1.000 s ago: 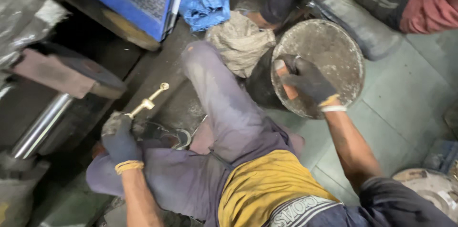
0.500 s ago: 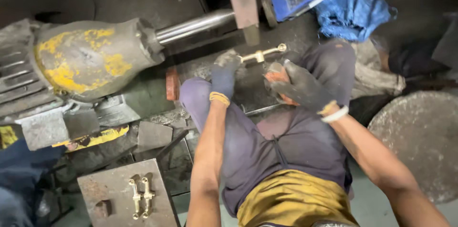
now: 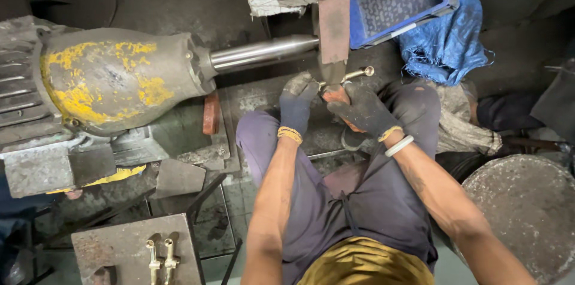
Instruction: The person sits on the floor and uses a bench grinder to smooth and shape small brass-colored metal parts. They hold the parts with gloved hands, pressing them against the spinning grinding wheel and rotating them to work on different surfaces. The person occasionally pauses to inspect the parts before continuing the grinding process.
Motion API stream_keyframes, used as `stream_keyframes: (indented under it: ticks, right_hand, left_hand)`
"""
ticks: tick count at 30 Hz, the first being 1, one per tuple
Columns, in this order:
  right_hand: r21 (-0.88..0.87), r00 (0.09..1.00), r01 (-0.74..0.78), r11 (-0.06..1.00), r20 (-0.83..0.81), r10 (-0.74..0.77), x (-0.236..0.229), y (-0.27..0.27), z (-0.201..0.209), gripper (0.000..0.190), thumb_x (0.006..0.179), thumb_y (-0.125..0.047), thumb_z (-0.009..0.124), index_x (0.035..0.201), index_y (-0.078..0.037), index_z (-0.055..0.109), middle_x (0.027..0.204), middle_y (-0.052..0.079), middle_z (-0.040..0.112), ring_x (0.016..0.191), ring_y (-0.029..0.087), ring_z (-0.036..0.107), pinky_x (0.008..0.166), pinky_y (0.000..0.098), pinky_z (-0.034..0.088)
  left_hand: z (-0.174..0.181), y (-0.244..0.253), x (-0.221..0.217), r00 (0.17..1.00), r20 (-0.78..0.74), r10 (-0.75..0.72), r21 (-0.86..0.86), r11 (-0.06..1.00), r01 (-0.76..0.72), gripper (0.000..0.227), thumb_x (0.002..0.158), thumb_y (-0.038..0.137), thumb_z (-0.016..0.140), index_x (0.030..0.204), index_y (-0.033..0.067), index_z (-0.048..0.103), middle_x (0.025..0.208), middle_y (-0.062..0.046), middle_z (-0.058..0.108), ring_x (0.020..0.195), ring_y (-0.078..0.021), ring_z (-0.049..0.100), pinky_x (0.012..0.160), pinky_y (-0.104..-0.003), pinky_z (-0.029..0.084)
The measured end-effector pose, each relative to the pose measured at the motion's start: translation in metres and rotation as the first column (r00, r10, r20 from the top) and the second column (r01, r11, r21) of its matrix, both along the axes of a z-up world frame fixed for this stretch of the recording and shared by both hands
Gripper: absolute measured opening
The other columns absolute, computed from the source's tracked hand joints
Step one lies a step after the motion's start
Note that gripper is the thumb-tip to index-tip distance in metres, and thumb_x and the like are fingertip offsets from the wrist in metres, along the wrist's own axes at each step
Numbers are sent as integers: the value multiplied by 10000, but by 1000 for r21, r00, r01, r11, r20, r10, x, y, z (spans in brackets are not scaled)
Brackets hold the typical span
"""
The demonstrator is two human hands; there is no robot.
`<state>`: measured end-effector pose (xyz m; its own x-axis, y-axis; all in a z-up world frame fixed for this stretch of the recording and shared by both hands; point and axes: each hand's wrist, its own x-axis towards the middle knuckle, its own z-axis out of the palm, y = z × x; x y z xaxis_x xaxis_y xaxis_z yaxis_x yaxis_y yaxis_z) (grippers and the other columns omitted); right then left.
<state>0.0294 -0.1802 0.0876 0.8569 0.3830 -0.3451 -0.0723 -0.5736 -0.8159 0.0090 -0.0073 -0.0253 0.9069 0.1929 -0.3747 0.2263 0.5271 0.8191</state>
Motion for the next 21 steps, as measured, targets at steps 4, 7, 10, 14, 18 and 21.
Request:
stream_keyframes:
  ticks: [4,7,10,14,18,21]
  right_hand:
    - [26,973,-51,998,228,43,0,0,-7,338,862,-292,767,845,9,614,768,142,664,729,249,650,695,396,510]
    - [61,962,-67,996,268,49,-4,-5,-8,331,861,-294,751,971,4,659,809,147,672,759,256,655,714,393,510]
    - [17,930,-38,999,366,29,-8,-6,-5,338,857,-283,779,932,23,655,802,159,657,739,253,632,691,391,499]
    - [60,987,162,985,12,-163,-16,-5,11,356,915,-243,776,923,68,601,765,188,643,659,225,597,591,386,491]
    - [453,956,290,843,-109,-271,-25,-28,41,251,965,-148,621,1194,-48,638,943,141,717,728,177,662,637,323,526]
    - [623,910,379,684,-115,-398,-59,-82,69,322,989,-142,575,1298,-54,606,1103,111,706,925,195,689,833,333,558]
  left_hand:
    - [-4,1,-1,965,263,0,331,939,-91,274,953,52,773,1206,-36,714,1164,-59,730,1034,-108,679,907,-259,545]
    - [2,1,-3,1000,-20,17,-46,999,-17,312,889,86,741,1179,-5,670,942,-44,697,708,-94,613,601,-264,516]
    - [13,2,-3,1000,-17,13,-72,997,-14,302,892,65,733,1175,-5,654,929,-57,695,663,-119,619,571,-277,512]
    - [23,3,-7,1000,-24,1,-103,995,-4,291,906,50,709,1184,2,638,902,-61,679,631,-134,613,563,-286,519]
    - [27,4,-17,997,69,-24,-193,981,37,248,937,26,720,1164,-23,633,898,-75,657,654,-141,609,568,-287,492]
    - [37,7,-23,1000,14,-18,-169,985,20,262,912,24,712,1165,0,648,923,-63,675,687,-127,640,597,-287,529]
